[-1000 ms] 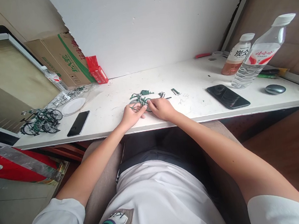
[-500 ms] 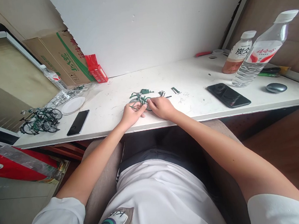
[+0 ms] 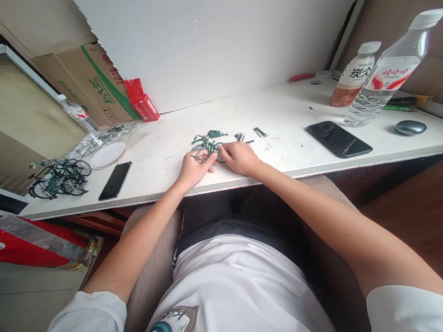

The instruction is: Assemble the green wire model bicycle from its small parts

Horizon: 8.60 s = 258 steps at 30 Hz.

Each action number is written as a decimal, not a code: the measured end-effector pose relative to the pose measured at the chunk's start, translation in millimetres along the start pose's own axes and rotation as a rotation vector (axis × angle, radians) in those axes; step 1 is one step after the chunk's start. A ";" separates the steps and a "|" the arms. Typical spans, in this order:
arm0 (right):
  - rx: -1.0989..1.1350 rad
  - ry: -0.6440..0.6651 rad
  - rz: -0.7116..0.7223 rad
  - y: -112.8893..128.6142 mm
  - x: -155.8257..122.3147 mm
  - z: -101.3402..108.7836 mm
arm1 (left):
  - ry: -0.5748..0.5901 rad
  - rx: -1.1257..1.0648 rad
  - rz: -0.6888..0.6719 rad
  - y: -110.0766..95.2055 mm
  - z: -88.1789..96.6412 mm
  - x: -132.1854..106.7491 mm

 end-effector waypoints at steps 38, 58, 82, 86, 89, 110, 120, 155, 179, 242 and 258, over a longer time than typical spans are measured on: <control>-0.014 -0.003 0.004 1.4 -0.7 0.9 | 0.015 0.019 -0.012 -2.7 0.6 -0.7; -0.047 -0.005 -0.007 1.7 -0.3 0.5 | 0.015 0.026 0.004 -7.4 0.6 -1.6; -0.016 -0.003 0.003 0.1 0.2 -0.4 | 0.011 0.028 0.025 -8.8 1.1 -1.6; -0.010 -0.014 0.012 -1.0 0.7 -1.1 | 0.017 0.037 0.034 -9.3 0.9 -1.7; -0.010 -0.012 0.007 -1.0 0.9 -1.2 | 0.016 0.035 0.036 -10.2 0.8 -1.7; -0.007 0.000 0.005 1.0 1.1 -0.3 | 0.011 0.007 0.019 -10.6 0.1 -1.1; -0.011 0.002 -0.001 2.0 0.5 0.4 | 0.015 0.006 0.013 -8.6 0.4 -1.3; -0.013 -0.006 -0.005 0.6 0.1 0.2 | 0.017 0.031 0.011 -7.6 0.2 -1.3; -0.024 -0.009 0.000 1.9 0.0 1.0 | 0.017 0.040 0.002 -7.5 0.4 -1.4; -0.010 0.005 0.000 3.1 0.1 1.3 | 0.009 0.016 0.032 -10.1 0.8 -1.3; -0.035 -0.005 -0.006 3.4 -0.2 1.5 | 0.010 0.028 0.034 -9.2 0.7 -0.3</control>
Point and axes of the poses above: each hand's wrist, its own x-axis towards the middle knuckle, its own z-axis out of the back of the hand, y = z × x, the point moved 4 cm from there along x, towards the middle knuckle, and after that the axes turned 8 degrees about -z, right-handed, at the moved point
